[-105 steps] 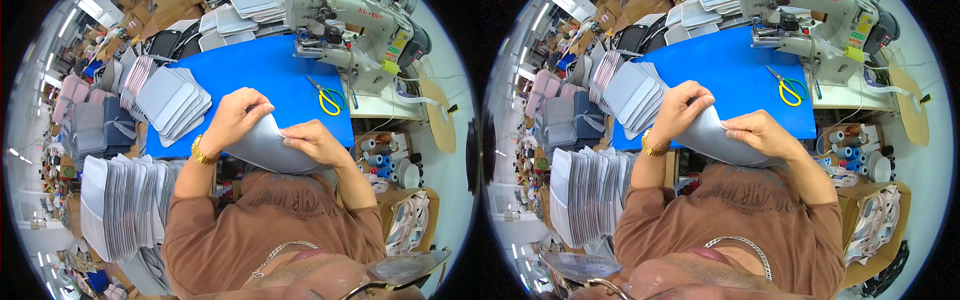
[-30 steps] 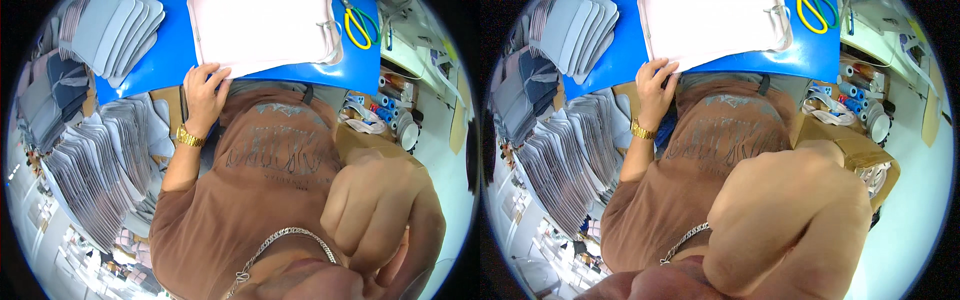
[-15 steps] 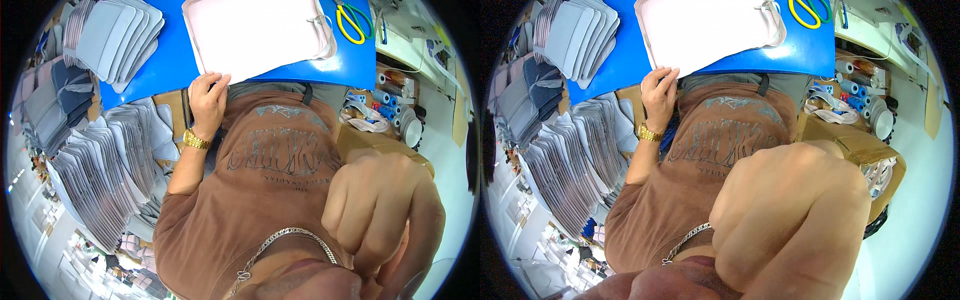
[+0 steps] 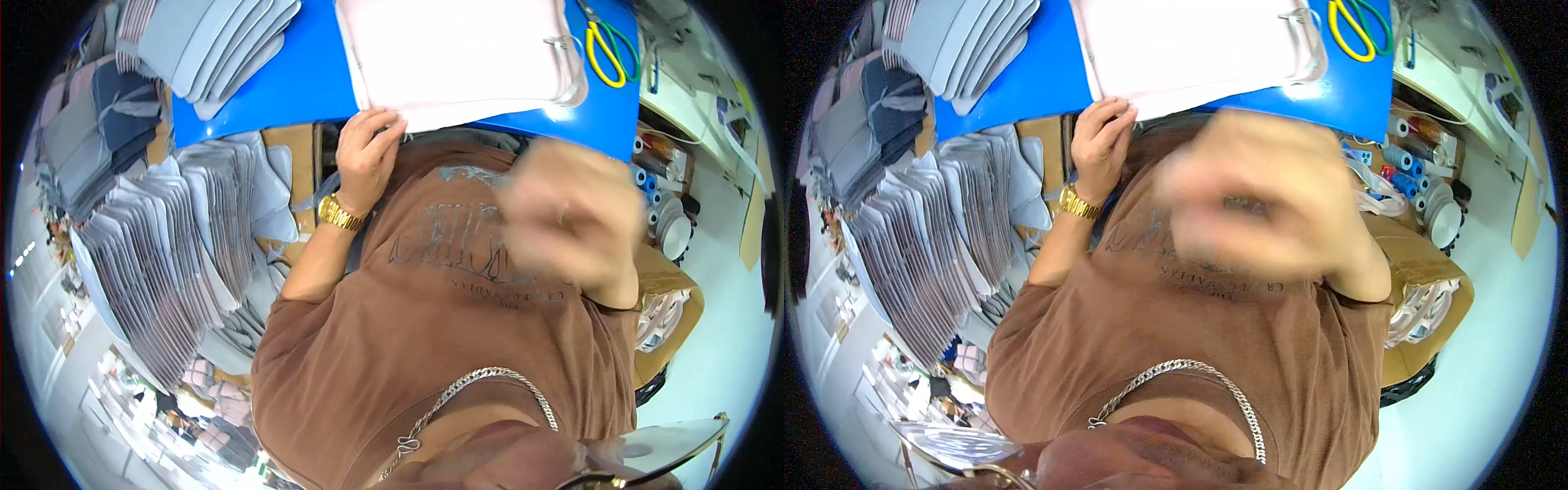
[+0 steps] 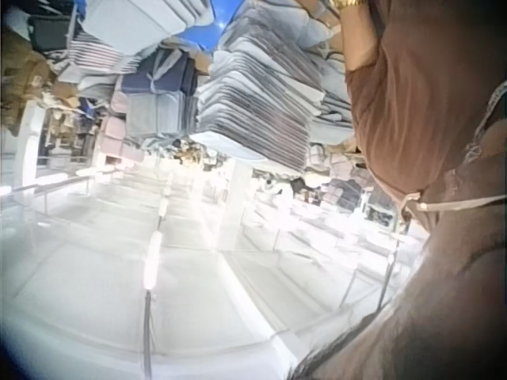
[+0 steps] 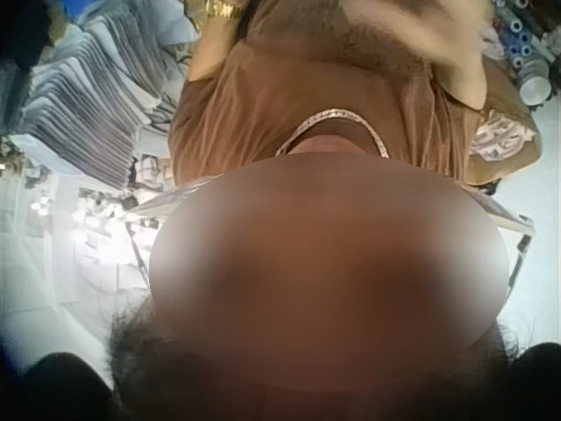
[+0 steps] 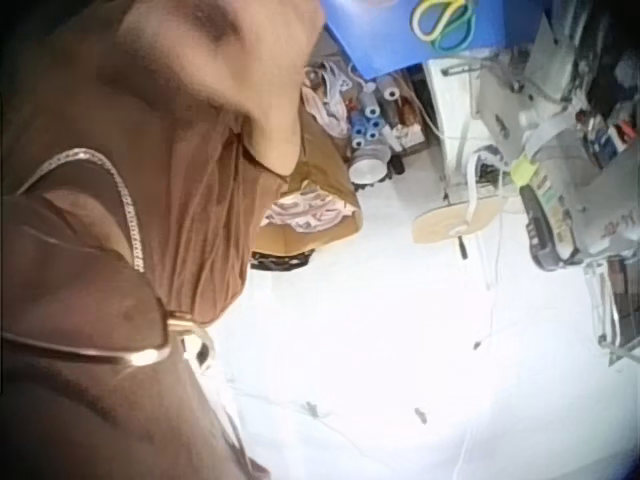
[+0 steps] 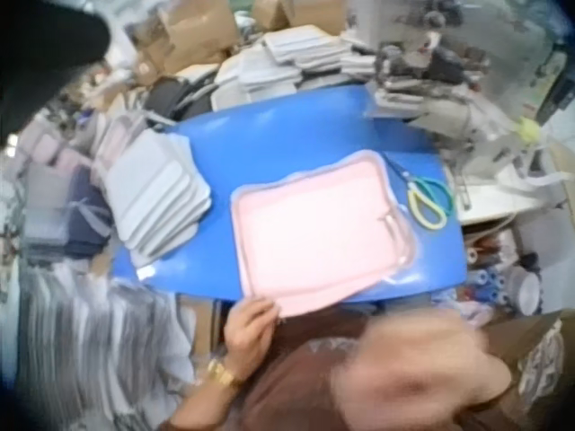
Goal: Sewing the edges of leather-like material pieces to assemble small bags using an industrial sewing machine.
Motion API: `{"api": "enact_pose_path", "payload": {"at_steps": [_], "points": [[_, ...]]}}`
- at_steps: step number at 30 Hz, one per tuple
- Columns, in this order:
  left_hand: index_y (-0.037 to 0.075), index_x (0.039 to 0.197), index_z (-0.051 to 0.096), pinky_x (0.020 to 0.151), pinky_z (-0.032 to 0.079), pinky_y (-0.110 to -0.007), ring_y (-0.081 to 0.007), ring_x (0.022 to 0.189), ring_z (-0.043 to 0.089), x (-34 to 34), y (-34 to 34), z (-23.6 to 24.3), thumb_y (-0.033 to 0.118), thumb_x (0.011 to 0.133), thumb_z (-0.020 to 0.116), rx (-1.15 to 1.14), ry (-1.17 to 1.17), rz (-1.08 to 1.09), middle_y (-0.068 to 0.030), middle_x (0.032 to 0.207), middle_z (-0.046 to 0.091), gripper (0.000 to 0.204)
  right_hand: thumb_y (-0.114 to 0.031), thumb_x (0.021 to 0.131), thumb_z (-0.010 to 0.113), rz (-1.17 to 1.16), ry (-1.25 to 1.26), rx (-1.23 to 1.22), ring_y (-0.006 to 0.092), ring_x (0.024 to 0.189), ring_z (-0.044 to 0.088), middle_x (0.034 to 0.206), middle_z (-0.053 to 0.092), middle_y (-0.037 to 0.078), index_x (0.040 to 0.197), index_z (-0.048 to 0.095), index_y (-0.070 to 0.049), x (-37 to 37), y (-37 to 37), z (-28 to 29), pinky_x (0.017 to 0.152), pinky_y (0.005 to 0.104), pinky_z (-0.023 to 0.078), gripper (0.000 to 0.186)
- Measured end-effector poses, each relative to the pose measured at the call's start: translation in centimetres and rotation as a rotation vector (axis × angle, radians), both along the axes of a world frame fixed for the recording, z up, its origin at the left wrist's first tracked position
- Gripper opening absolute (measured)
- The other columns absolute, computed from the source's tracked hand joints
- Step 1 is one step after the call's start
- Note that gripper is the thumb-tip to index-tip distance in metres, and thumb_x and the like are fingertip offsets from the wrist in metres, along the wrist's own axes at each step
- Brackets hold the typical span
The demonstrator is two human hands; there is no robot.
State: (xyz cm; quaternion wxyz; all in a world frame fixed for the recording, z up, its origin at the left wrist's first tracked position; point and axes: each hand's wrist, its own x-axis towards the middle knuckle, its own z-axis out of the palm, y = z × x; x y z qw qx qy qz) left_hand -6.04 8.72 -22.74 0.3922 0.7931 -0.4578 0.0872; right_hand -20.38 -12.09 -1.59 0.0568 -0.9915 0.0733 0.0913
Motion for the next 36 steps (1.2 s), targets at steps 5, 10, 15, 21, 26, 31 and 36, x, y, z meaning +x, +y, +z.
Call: {"api": "enact_pose_path", "payload": {"at_steps": [5, 10, 15, 21, 26, 31, 36], "points": [[0.008, 0.105, 0.079, 0.098, 0.055, -0.047, -0.0346, 0.109, 0.069, -0.4, 0.2, -0.9, -0.004, 0.078, 0.08, -0.017, 0.018, 0.033, -0.012, 0.107, 0.072, 0.029, -0.013, 0.082, 0.08, 0.169, -0.305, 0.454, 0.0263, 0.118, 0.063, 0.121, 0.069, 0.006, 0.121, 0.071, -0.009, 3.4, -1.9, -12.2, 0.101, 0.0438, 0.049, 0.04], [0.007, 0.103, 0.079, 0.098, 0.055, -0.048, -0.0343, 0.11, 0.069, -0.4, 0.2, -0.9, -0.003, 0.079, 0.081, -0.03, 0.016, 0.029, -0.0115, 0.108, 0.072, 0.027, -0.011, 0.081, 0.08, 0.2, -0.37, 0.378, 0.0244, 0.122, 0.061, 0.124, 0.068, 0.004, 0.119, 0.072, -0.009, 2.1, -2.7, -17.1, 0.103, 0.0418, 0.046, 0.039], [0.008, 0.11, 0.077, 0.088, 0.054, -0.046, -0.0302, 0.102, 0.069, -0.2, -0.5, 1.3, 0.006, 0.081, 0.081, 0.077, -0.065, 0.019, -0.0089, 0.104, 0.071, 0.029, -0.012, 0.086, 0.074, 0.189, -0.416, 0.394, 0.0238, 0.117, 0.063, 0.117, 0.071, 0.003, 0.113, 0.073, -0.009, 2.8, -2.4, -16.6, 0.102, 0.0415, 0.047, 0.026], [0.009, 0.106, 0.075, 0.072, 0.051, -0.039, -0.029, 0.082, 0.068, 2.5, -4.9, 4.1, 0.024, 0.091, 0.076, 0.406, -0.086, -0.085, -0.0099, 0.091, 0.072, 0.021, -0.011, 0.091, 0.067, 0.203, -0.51, 0.392, 0.0293, 0.107, 0.067, 0.107, 0.074, 0.01, 0.105, 0.074, -0.008, 5.4, -3.6, -15.2, 0.099, 0.0431, 0.05, 0.016], [-0.001, 0.101, 0.073, 0.061, 0.049, -0.031, -0.0154, 0.067, 0.064, 5.3, -8.9, 5.6, 0.018, 0.101, 0.07, 0.116, 0.625, -0.094, -0.008, 0.078, 0.07, 0.02, -0.014, 0.092, 0.078, -0.259, -0.753, 0.803, 0.0258, 0.088, 0.075, 0.101, 0.076, 0.015, 0.116, 0.074, 0.0, 3.7, -5.3, -11.6, 0.078, 0.0341, 0.059, 0.028], [-0.002, 0.106, 0.07, 0.053, 0.044, -0.021, -0.002, 0.064, 0.057, 5.2, -14.7, 7.2, 0.014, 0.104, 0.069, -0.307, 0.969, -0.214, 0.0016, 0.081, 0.069, 0.016, -0.016, 0.095, 0.077, -0.554, -0.64, 1.165, 0.0115, 0.085, 0.068, 0.098, 0.075, 0.007, 0.124, 0.074, 0.001, 3.9, -5.8, -12.9, 0.078, 0.0286, 0.057, 0.034], [-0.004, 0.107, 0.069, 0.064, 0.051, -0.021, -0.0042, 0.075, 0.064, 3.8, -18.3, 7.9, 0.011, 0.103, 0.07, -0.395, 0.954, -0.196, -0.0023, 0.086, 0.071, 0.016, -0.015, 0.096, 0.076, -0.581, -0.786, 1.312, 0.007, 0.083, 0.062, 0.095, 0.072, 0.003, 0.123, 0.073, 0.005, 5.7, -7.9, -14.4, 0.075, 0.0248, 0.053, 0.034]]}}
